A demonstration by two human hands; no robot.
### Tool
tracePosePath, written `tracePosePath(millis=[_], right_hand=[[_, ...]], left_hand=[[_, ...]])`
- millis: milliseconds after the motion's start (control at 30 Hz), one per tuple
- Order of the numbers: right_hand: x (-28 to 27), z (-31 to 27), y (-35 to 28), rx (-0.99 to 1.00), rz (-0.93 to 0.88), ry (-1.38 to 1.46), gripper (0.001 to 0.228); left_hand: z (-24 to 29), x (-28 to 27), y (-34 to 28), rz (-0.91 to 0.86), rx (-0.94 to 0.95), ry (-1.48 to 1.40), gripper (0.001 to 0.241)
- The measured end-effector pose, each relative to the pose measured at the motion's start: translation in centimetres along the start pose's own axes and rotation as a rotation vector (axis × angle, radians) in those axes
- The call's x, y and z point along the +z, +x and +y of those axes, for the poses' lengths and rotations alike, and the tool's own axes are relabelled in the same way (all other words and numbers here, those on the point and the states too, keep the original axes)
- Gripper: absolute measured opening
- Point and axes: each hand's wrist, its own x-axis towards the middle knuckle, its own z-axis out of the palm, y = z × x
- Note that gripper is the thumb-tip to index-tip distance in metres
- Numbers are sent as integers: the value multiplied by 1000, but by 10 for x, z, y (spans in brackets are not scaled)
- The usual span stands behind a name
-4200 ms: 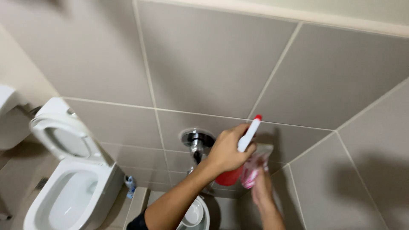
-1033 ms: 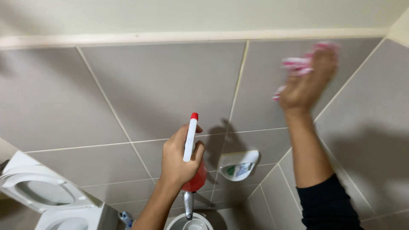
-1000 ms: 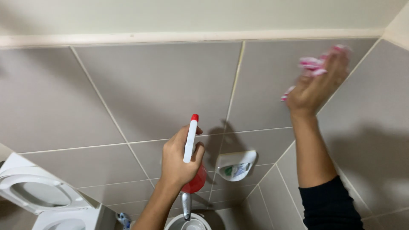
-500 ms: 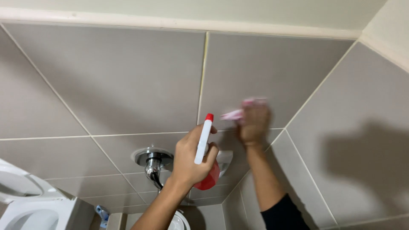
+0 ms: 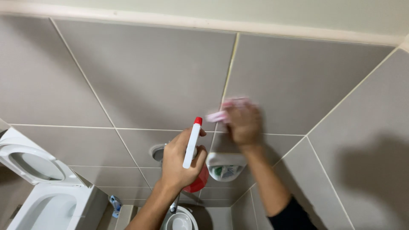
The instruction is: Cleaning bathroom surfaces including the sink and wall tiles using a spray bottle and cloth.
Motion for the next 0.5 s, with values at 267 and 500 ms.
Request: tracePosePath(millis=[267, 500], right_hand=[[-8, 12, 76, 330, 195, 36, 55], [-26, -47, 150, 236, 48, -55, 60]], left_hand=[[-14, -29, 3, 3, -26, 28, 36], [-23, -47, 15, 14, -23, -49, 33]])
